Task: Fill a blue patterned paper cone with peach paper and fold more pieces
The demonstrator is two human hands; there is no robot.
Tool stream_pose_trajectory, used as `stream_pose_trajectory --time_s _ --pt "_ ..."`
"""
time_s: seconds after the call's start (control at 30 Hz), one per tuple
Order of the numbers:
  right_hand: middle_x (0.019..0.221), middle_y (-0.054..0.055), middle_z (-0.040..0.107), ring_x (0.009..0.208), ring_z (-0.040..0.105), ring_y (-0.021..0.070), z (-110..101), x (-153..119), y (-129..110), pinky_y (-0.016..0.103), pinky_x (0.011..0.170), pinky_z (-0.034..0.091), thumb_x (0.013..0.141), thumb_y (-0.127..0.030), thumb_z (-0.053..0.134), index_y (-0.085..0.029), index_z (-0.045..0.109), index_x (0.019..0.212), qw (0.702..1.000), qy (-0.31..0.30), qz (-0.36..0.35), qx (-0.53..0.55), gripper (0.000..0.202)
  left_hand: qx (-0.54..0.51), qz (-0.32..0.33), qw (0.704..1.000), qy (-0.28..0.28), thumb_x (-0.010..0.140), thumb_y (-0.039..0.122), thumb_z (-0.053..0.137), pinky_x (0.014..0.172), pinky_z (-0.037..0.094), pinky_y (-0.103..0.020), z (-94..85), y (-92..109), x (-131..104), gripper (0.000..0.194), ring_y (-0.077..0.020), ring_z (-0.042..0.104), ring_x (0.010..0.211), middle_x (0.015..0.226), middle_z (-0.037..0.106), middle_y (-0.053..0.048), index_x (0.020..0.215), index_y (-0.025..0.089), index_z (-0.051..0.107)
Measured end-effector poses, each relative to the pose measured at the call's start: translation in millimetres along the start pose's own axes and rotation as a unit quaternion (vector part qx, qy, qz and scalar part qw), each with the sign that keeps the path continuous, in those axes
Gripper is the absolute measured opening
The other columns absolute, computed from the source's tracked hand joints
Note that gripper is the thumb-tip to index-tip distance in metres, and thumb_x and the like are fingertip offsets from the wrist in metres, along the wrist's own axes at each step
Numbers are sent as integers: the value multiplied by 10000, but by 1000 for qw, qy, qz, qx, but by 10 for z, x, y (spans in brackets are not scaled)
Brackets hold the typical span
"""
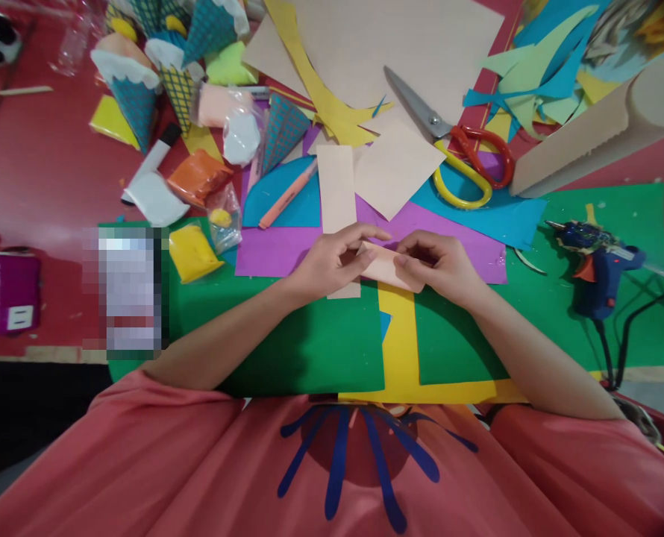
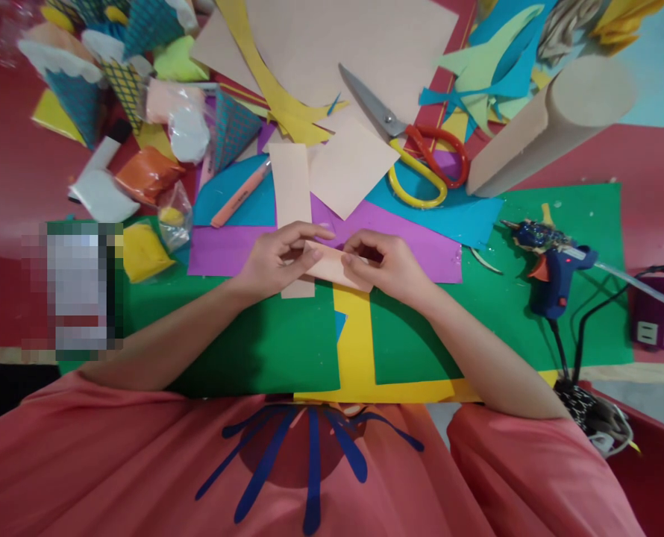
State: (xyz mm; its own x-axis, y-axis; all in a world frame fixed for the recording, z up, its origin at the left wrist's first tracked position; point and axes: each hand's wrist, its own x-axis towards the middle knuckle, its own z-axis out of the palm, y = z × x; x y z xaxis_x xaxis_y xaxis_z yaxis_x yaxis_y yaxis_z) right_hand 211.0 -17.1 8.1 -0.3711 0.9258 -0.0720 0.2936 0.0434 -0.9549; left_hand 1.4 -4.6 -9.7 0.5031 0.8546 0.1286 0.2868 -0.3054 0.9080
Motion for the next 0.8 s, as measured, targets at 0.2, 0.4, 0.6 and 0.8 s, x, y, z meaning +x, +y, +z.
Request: stream_pose_trajectory --time_s 0.2,0.4,0.6,0.8 --pt "691 12 612 616 492 99 0 3 -14 232 543 364 792 -294 597 -158 615 756 1000 2 2 -4 142 -3 0 1000 1 930 463 511 588 474 -184 -5 12 5 365 -105 642 699 913 709 -61 1095 167 648" --pt "703 3 618 627 493 95 1 -4 1 233 559 370 805 -283 603 -160 619 771 1000 0 -1 -1 128 -13 -3 1000 -21 943 409 501 746 533 -201 -16 44 18 326 -145 700 914 1007 747 -70 1013 169 710" --pt "697 4 621 627 497 101 -3 -5 -11 238 565 370 812 -286 602 -162 625 772 1000 -2 0 -10 132 -22 -1 999 -24 941 357 514 746 542 -193 -23 38 23 283 -145 715 923 1013 763 -60 1006 175 721" --pt "660 -6 596 604 484 97 -12 -3 -25 234 558 352 818 -249 556 -167 614 737 999 -15 -18 -46 129 -5 -1 999 -49 928 297 495 747 540 -185 -32 54 33 277 -135 716 901 989 767 -48 1020 172 725"
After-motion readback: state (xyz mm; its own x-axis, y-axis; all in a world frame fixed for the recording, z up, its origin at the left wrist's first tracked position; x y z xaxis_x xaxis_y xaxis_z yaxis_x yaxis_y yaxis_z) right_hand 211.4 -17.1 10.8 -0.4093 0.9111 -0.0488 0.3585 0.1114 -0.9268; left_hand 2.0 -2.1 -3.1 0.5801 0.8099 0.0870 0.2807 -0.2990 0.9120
